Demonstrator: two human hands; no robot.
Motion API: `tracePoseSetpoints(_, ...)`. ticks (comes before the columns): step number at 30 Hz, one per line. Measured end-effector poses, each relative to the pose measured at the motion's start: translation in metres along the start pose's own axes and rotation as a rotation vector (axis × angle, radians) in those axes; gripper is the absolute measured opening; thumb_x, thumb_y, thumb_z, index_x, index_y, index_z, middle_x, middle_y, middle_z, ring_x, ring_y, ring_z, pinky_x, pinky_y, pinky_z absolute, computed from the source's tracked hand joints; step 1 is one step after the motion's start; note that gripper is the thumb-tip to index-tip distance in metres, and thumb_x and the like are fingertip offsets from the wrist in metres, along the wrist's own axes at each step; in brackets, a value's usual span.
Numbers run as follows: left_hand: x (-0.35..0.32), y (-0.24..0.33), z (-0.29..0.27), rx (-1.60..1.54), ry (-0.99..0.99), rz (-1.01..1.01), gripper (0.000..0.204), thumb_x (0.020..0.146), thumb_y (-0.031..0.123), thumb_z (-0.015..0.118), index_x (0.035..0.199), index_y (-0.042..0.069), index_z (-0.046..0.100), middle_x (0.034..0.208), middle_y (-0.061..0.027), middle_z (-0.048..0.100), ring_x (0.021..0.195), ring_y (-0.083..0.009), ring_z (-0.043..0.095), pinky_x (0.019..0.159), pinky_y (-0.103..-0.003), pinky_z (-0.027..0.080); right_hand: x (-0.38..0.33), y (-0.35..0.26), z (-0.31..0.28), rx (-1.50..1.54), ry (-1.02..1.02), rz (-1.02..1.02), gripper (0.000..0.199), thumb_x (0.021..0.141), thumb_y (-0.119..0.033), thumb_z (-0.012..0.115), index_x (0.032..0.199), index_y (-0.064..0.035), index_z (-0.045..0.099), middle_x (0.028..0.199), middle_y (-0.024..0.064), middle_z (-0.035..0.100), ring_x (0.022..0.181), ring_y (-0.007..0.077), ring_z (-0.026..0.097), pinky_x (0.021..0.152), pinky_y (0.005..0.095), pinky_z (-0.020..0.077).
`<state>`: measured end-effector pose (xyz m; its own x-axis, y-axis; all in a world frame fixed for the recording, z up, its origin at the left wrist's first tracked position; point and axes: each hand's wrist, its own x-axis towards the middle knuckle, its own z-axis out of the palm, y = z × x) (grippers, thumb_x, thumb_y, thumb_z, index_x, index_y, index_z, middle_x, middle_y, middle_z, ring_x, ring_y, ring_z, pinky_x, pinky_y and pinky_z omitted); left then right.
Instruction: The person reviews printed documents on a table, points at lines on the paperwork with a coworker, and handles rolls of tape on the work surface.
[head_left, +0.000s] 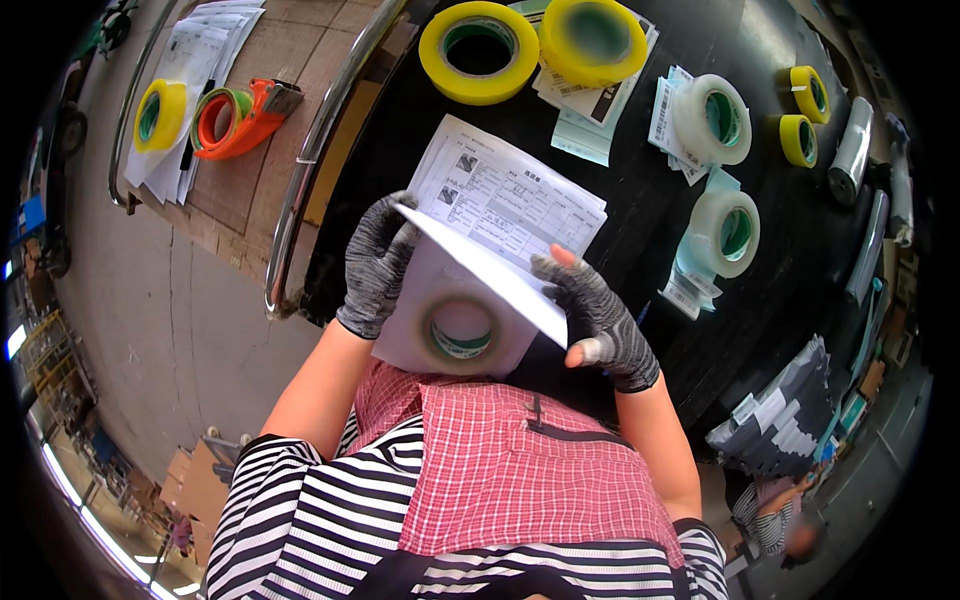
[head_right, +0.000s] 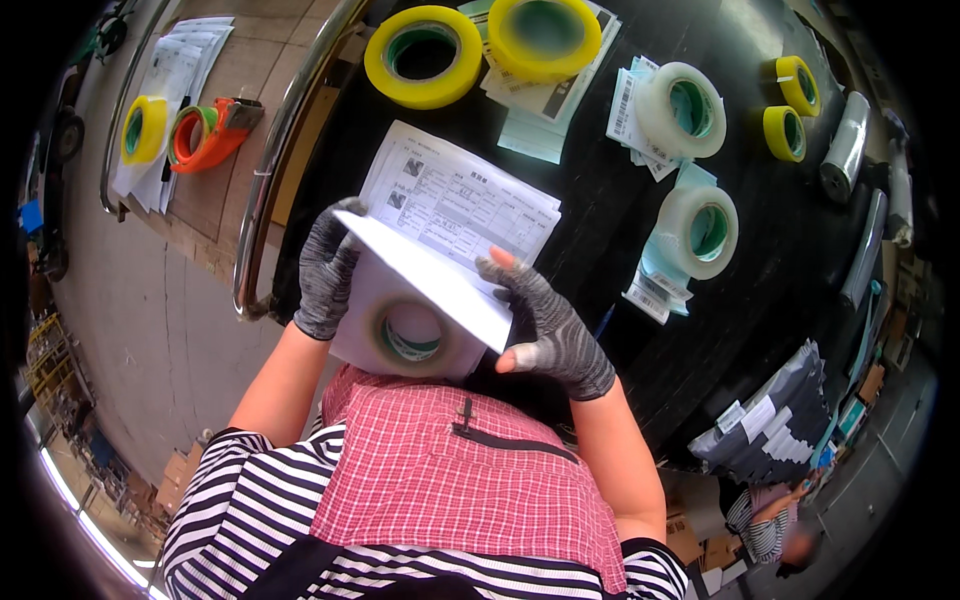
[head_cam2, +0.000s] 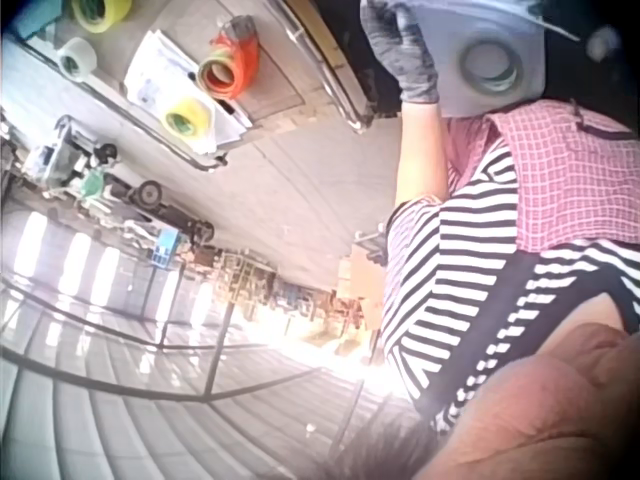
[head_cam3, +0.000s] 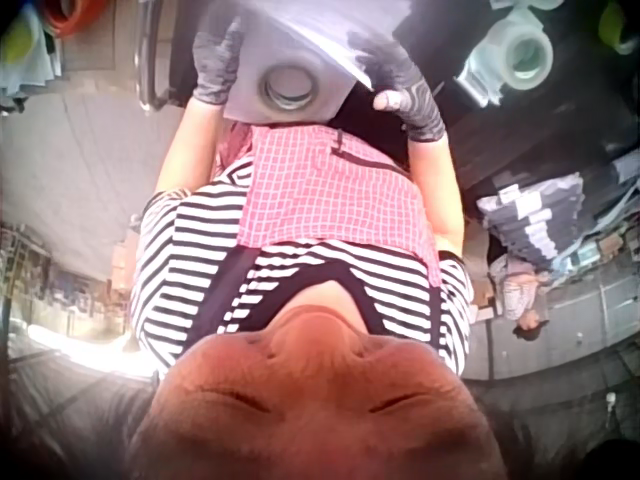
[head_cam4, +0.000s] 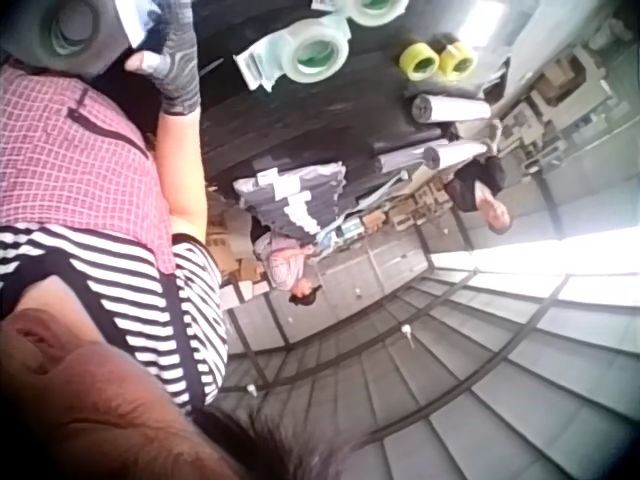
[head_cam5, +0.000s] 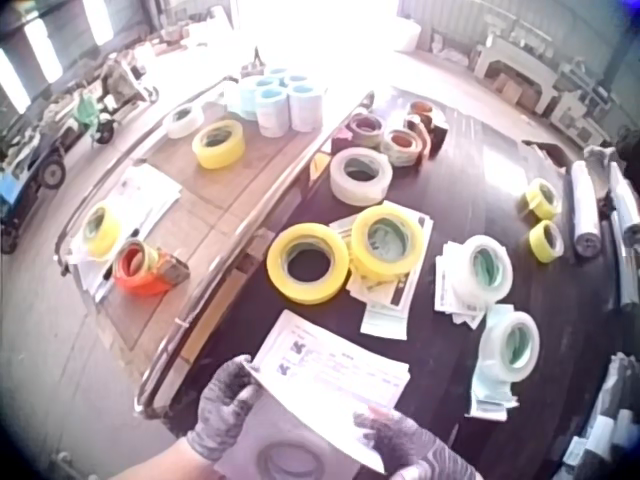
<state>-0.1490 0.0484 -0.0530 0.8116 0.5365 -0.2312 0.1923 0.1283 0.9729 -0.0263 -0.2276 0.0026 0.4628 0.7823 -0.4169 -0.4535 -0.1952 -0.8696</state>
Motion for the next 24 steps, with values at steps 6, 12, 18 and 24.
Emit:
tracePoseSetpoints(6, 0.002, -0.004, 0.006, -0.092, -0.022, -0.026, 0.068, 0.091, -0.007, 0.056, 0.154, 0.004, 0.032, 0.138, -0.0092, 0.049, 0.107, -0.0141, 0.057, 0.101, -0.030, 0.047, 0.009, 0.003, -0.006, 0.061, 0.373, -0.021, 0.059, 0.083, -0.028, 0.081, 0.131, -0.0020, 0.059, 0.115, 0.0106, 0.067, 0.108, 0.0194, 0.060, 0.098, 0.0351, 0.0462)
tracePoseSetpoints(12, -0.001, -0.010, -0.001, 0.055, -0.056, 0.016, 0.053, 0.091, -0.004, 0.060, 0.142, 0.002, 0.049, 0.135, -0.0095, 0.054, 0.117, -0.0165, 0.055, 0.104, -0.031, 0.045, 0.037, 0.022, -0.016, -0.473, 0.709, 0.140, 0.028, 0.094, -0.023, 0.069, 0.108, 0.0021, 0.070, 0.075, 0.0115, 0.070, 0.065, 0.0180, 0.065, 0.063, 0.0352, 0.0520)
tracePoseSetpoints(18, -0.007, 0.021, 0.006, 0.713, -0.251, 0.312, 0.042, 0.085, 0.002, 0.066, 0.126, 0.005, 0.065, 0.134, -0.0171, 0.058, 0.124, -0.0327, 0.055, 0.107, -0.040, 0.044, 0.043, 0.031, -0.019, -0.644, 0.753, 0.064, 0.023, 0.092, -0.023, 0.069, 0.092, -0.0007, 0.068, 0.072, 0.0159, 0.066, 0.065, 0.0273, 0.066, 0.063, 0.0386, 0.0515)
tracePoseSetpoints(24, -0.021, 0.035, 0.005, 0.872, -0.505, 0.252, 0.059, 0.083, 0.030, 0.075, 0.135, 0.006, 0.059, 0.141, -0.0203, 0.052, 0.142, -0.0401, 0.037, 0.118, -0.049, 0.032, 0.046, 0.028, -0.021, -0.620, 0.732, 0.133, 0.027, 0.091, -0.023, 0.071, 0.079, -0.0023, 0.060, 0.061, 0.0126, 0.060, 0.055, 0.0245, 0.064, 0.056, 0.0375, 0.0496)
